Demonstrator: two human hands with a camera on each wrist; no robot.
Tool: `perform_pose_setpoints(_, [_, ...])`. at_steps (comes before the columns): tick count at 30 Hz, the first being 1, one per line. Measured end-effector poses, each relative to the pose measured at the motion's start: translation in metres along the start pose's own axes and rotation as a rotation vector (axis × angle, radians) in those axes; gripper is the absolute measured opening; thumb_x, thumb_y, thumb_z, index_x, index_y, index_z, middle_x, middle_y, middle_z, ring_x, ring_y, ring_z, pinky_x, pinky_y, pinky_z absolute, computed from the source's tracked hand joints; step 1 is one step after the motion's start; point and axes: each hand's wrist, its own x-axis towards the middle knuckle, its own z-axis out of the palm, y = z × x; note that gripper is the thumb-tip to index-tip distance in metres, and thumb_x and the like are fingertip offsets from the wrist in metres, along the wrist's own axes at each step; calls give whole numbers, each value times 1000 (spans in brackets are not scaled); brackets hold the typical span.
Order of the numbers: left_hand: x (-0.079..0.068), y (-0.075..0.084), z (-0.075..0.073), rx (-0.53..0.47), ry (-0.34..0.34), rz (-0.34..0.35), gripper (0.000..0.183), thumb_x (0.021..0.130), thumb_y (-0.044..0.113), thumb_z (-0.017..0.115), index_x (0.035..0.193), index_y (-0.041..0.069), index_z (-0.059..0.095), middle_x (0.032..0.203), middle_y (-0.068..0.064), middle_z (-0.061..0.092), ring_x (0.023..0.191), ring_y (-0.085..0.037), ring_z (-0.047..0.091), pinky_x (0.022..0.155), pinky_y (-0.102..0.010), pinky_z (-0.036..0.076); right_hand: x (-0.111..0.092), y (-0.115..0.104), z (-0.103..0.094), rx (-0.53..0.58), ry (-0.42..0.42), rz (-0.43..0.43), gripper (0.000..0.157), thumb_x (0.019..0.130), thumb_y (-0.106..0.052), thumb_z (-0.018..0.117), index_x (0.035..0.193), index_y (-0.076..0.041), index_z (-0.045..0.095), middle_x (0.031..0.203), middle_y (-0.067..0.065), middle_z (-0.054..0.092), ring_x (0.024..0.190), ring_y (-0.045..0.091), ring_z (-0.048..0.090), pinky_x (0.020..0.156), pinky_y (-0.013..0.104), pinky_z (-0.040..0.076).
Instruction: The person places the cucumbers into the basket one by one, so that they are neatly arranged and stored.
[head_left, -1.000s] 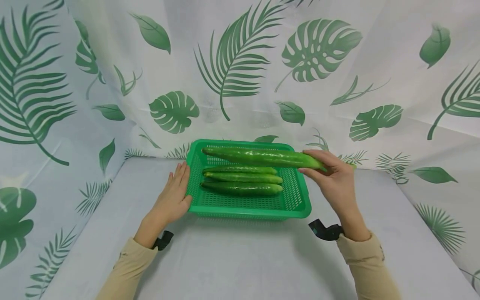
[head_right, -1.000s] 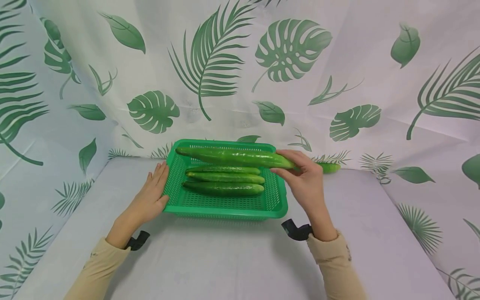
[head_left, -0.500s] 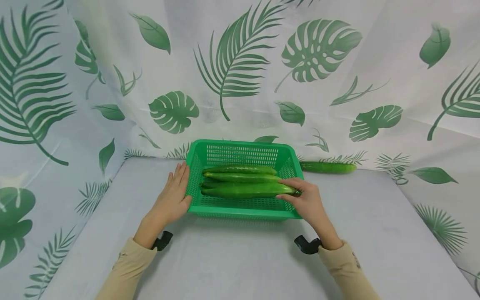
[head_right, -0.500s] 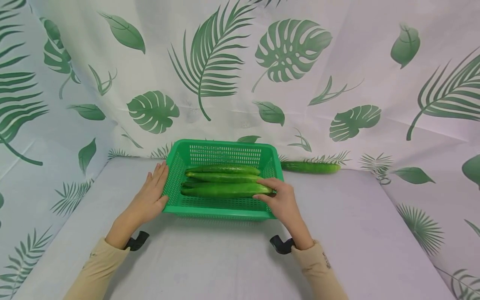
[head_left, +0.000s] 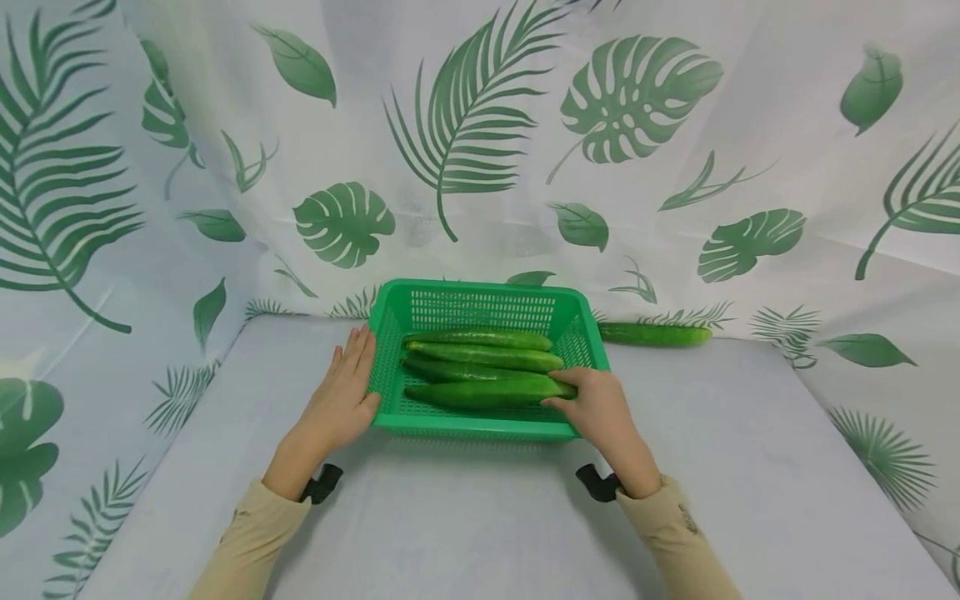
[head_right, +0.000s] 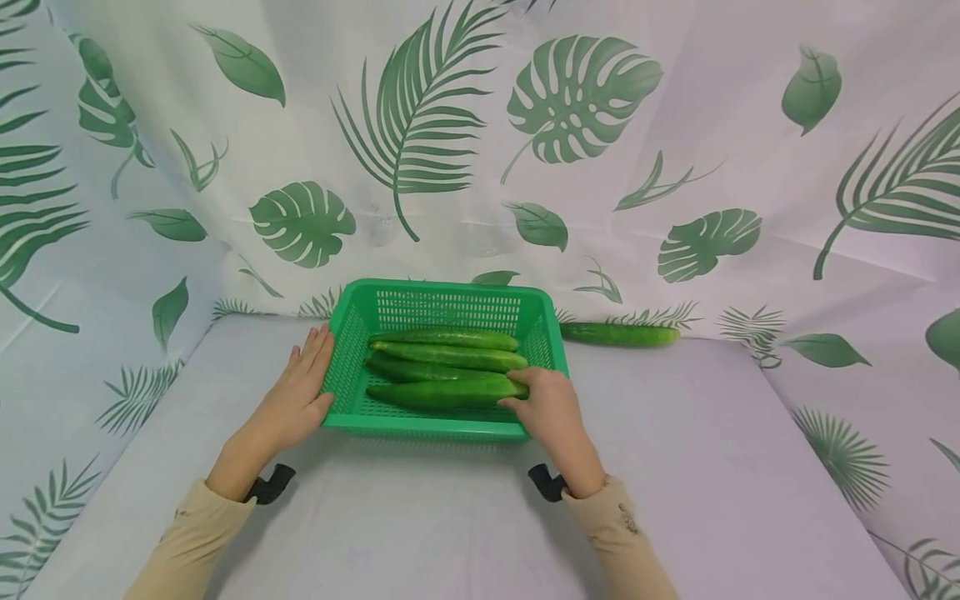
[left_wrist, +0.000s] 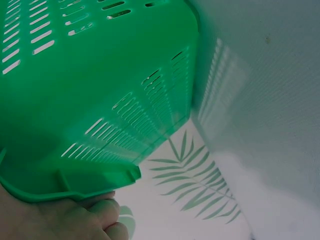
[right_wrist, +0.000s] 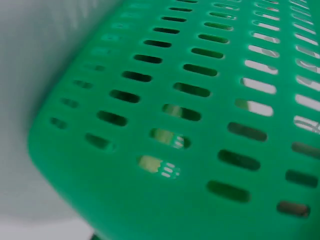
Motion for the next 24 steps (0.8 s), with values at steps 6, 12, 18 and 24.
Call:
perform_pose_setpoints(6, [0,1,0,4,-1,-1,77,90,7,43,155,-9,4,164,-19,-4,151,-31,-9,120,-54,1,7,-10,-1,-98,-87,114,41,75,-14,86,110,4,75,105,22,72,92,40,67,71,49,56])
perform_pose_setpoints(12, [1,1,0,5,-1,-1,77,91,7,43,156,-8,4,164,-19,-5,151,-30,-9,120,-52,0,9,-12,0,-105,-105,161,38,75,-12,85,108,4,75,102,22,72,90,41,67,68,48,56])
perform_pose_setpoints(18, [0,0,1,16,4,2,77,90,6,43,155,-9,4,164,-20,-4,151,-33,-8,120,-55,3,7,-13,0,-59,-104,169,32,80,-5,80,110,3,74,105,20,72,95,39,67,72,48,57])
perform_pose_setpoints(24, [0,0,1,23,-15,-10,76,91,7,41,156,-7,3,164,-18,-6,151,-30,-10,120,-54,2,5,-10,2,16,-41,137,29,80,-2,79,108,3,75,103,18,73,97,37,68,75,47,57])
